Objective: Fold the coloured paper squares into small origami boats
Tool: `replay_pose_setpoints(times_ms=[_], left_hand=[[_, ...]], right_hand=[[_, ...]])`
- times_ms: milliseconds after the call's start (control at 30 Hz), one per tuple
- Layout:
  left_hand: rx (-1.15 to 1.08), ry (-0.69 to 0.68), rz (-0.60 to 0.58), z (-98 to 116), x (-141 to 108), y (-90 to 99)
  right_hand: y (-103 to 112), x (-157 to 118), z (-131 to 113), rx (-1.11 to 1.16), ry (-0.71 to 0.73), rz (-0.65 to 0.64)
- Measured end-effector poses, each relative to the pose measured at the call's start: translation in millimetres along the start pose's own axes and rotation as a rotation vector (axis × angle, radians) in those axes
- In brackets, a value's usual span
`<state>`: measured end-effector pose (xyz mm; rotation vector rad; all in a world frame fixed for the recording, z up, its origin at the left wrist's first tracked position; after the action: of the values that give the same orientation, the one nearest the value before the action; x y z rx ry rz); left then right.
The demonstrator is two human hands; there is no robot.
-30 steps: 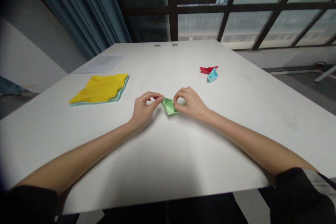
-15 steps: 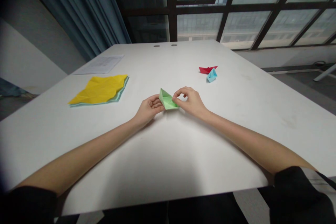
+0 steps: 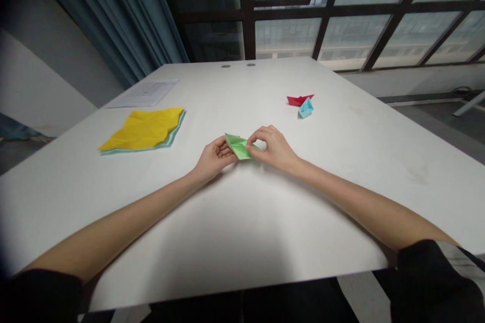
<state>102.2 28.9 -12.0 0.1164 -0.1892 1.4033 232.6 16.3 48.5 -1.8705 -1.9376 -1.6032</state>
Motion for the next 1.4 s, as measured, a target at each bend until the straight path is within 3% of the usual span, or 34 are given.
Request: replay_pose_setpoints(times_ms=[200, 367, 733, 1100, 1167, 1267, 1400], left_hand=[[0.291, -0.241, 0.087, 13, -2, 14.6], [0.438, -0.348, 0.033, 17, -3, 10.2], [0.592, -0.337, 0.027, 20, -3, 5.3], [0.576, -0.306, 0.017, 21, -3, 6.9], [0.608, -0.313, 0.008, 22, -3, 10.1], [0.825, -0.386, -0.009, 25, -3, 15.8], [1.183, -0.361, -0.082, 13, -3, 21.2]], right_hand=[[-6, 2, 7, -0.174, 0.084, -0.172], [-18, -2, 12, -0.187, 0.090, -0.330], [-34, 4, 3, -0.437, 0.219, -0.498], [-53, 8, -4, -0.607, 0.295, -0.620], [-49, 10, -4, -0.600, 0.297, -0.611], [-30, 19, 7, -0.595, 0.264, -0.569], [13, 32, 60, -0.777, 0.130, -0.553]])
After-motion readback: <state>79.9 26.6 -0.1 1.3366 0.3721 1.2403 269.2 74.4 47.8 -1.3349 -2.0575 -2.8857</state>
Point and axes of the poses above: each hand's wrist, its own x-axis towards the middle knuckle, its own y-axis out of the back of the hand, z = x × y, the point moved 8 cm from there along x, towards the middle knuckle, and after that the axes turned 11 degrees about z, right-handed, at the moved point
